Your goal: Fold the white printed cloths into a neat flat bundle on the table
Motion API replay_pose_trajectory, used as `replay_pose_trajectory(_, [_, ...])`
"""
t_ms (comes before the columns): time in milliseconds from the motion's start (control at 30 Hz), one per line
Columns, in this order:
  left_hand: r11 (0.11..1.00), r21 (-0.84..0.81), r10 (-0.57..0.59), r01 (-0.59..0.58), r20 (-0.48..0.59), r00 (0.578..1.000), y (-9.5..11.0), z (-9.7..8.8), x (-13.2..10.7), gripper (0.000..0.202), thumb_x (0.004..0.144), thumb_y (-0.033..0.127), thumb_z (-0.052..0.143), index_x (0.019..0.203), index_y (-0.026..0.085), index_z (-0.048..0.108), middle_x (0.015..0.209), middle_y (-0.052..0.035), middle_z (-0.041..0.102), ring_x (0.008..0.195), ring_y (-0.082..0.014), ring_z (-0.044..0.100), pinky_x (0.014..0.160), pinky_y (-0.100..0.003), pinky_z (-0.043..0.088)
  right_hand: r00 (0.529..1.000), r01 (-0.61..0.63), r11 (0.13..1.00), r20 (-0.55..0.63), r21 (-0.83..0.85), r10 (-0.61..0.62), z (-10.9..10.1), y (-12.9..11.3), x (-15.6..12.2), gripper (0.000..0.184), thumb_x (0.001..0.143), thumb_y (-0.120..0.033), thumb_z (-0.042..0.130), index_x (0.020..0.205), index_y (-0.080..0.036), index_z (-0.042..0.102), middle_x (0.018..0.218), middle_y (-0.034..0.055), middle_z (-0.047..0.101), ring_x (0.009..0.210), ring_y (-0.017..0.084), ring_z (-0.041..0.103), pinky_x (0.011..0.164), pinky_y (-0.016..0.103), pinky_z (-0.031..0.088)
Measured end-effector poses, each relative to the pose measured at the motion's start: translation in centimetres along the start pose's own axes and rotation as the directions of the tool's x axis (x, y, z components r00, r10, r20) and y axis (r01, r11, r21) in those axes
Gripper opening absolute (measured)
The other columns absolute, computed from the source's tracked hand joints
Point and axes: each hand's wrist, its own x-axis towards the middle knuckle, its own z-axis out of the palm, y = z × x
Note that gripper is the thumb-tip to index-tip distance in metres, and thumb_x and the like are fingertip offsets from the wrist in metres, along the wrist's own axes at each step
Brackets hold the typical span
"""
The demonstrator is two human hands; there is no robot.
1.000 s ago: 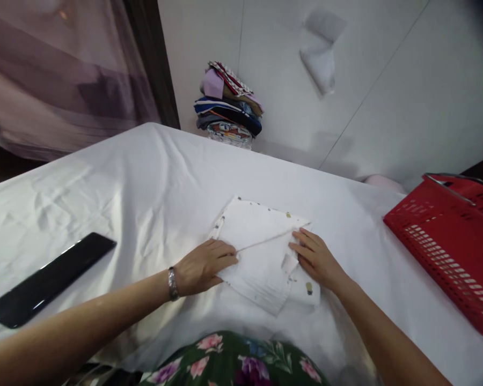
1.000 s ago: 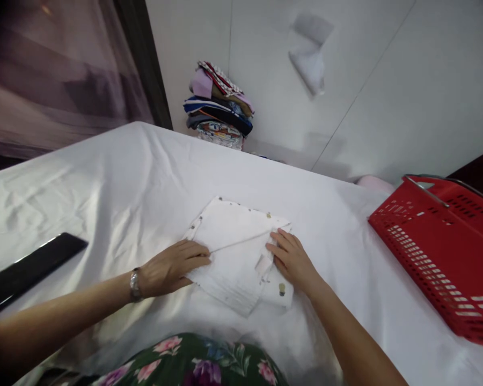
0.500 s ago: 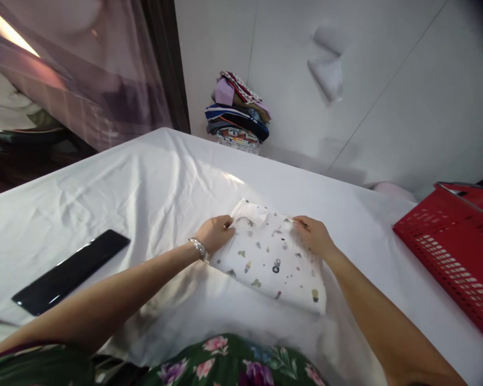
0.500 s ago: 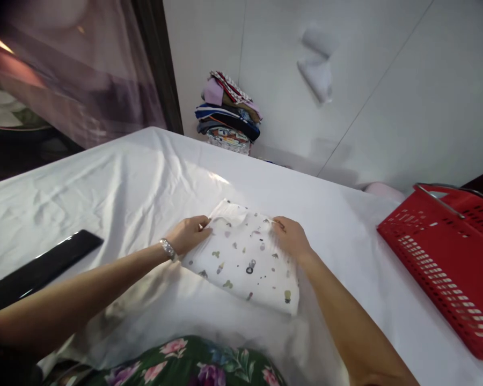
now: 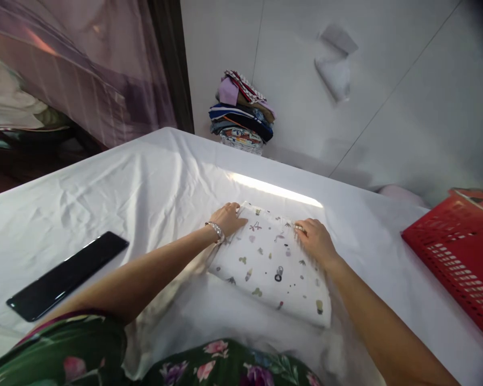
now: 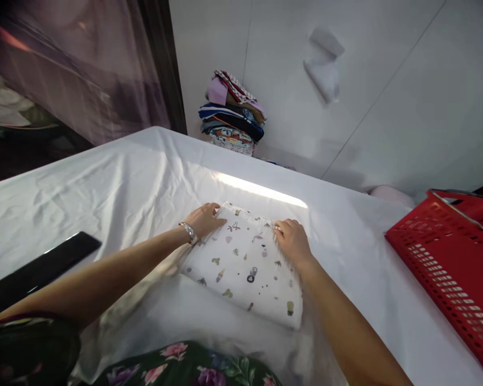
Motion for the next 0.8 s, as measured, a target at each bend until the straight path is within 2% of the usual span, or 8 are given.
replay_pose_trajectory(133, [0.998, -0.004, 0.056, -0.056, -0.075, 0.996, 0.0, 0.2, -0.2, 0.043, 0.074, 0.046, 0.053, 0.11, 0.022, 0.049, 0.109, -0.0066, 0.054, 0.089, -0.0224, 0.057, 0.071, -0.032, 0.044, 0.999, 0.031, 0.999, -0.035, 0.018, -0.03, -0.1, 0.1, -0.4, 0.02, 0.086, -0.023, 0.042, 0.085, -0.021, 0.061, 0.08, 0.0048, 0.062, 0.08, 0.02, 0.053, 0.073, 0.032, 0.038])
replay_pose_trajectory(267, [0.997, 0.001, 0.082, -0.082, -0.131, 0.988, 0.0, 0.5, 0.2, 0.045, 0.073, 0.047, 0.054, 0.11, 0.021, 0.047, 0.111, -0.007, 0.051, 0.092, -0.0234, 0.056, 0.069, -0.034, 0.044, 0.999, 0.031, 0.999, -0.035, 0.012, -0.031, 0.0, 0.2, -0.4, 0.02, 0.087, -0.029, 0.043, 0.084, -0.02, 0.06, 0.081, 0.0052, 0.062, 0.08, 0.021, 0.054, 0.073, 0.033, 0.037])
replay_pose_trajectory(400, [0.997, -0.005, 0.072, -0.074, -0.12, 0.99, 0.1, 0.7, 0.9, 0.035, 0.073, 0.048, 0.055, 0.093, 0.02, 0.053, 0.103, -0.0059, 0.051, 0.084, -0.0209, 0.056, 0.067, -0.033, 0.043, 1.0, 0.026, 1.0, 0.005, -0.006, -0.026, -0.2, 0.5, -0.4, 0.019, 0.084, -0.034, 0.047, 0.089, -0.021, 0.06, 0.083, 0.0049, 0.063, 0.081, 0.022, 0.054, 0.073, 0.033, 0.037])
replay_pose_trajectory(533, [0.993, -0.067, 0.088, -0.096, -0.11, 0.99, 0.1, 0.6, 1.4, 0.023, 0.073, 0.042, 0.057, 0.074, 0.019, 0.053, 0.094, -0.0039, 0.053, 0.078, -0.0176, 0.055, 0.067, -0.031, 0.043, 1.0, 0.002, 1.0, 0.012, 0.021, -0.002, -0.5, 0.9, -0.5, 0.017, 0.085, -0.03, 0.044, 0.08, -0.022, 0.058, 0.079, 0.0031, 0.063, 0.076, 0.019, 0.054, 0.07, 0.032, 0.036])
replay_pose_trajectory(667, [0.983, -0.149, 0.071, -0.105, -0.214, 0.974, 0.1, 0.5, 2.2, 0.02, 0.075, 0.038, 0.054, 0.073, 0.019, 0.05, 0.092, -0.0037, 0.054, 0.075, -0.0153, 0.054, 0.068, -0.029, 0.043, 0.997, -0.032, 0.997, -0.064, 0.069, 0.036, 0.0, 1.0, -0.2, 0.018, 0.086, -0.029, 0.042, 0.077, -0.021, 0.056, 0.076, 0.0027, 0.061, 0.074, 0.018, 0.053, 0.07, 0.031, 0.036])
replay_pose_trajectory(733, [0.986, -0.154, 0.028, -0.059, -0.2, 0.979, 0.0, 0.6, 2.6, 0.019, 0.075, 0.037, 0.055, 0.076, 0.019, 0.05, 0.09, -0.0042, 0.055, 0.077, -0.0163, 0.055, 0.068, -0.029, 0.043, 0.997, -0.037, 0.997, -0.068, 0.062, 0.041, 0.5, 1.0, 0.2, 0.019, 0.086, -0.029, 0.042, 0.077, -0.021, 0.056, 0.075, 0.0032, 0.06, 0.074, 0.019, 0.053, 0.07, 0.031, 0.037])
replay_pose_trajectory(800, [0.989, -0.15, -0.025, 0.006, -0.128, 0.992, -0.2, 0.9, 3.0, 0.02, 0.073, 0.037, 0.056, 0.079, 0.019, 0.05, 0.089, -0.005, 0.057, 0.079, -0.0182, 0.055, 0.07, -0.03, 0.043, 0.998, -0.03, 0.998, -0.052, 0.048, 0.033, 0.9, 0.9, 0.4, 0.02, 0.086, -0.03, 0.042, 0.076, -0.021, 0.057, 0.076, 0.0035, 0.061, 0.075, 0.019, 0.053, 0.071, 0.031, 0.037])
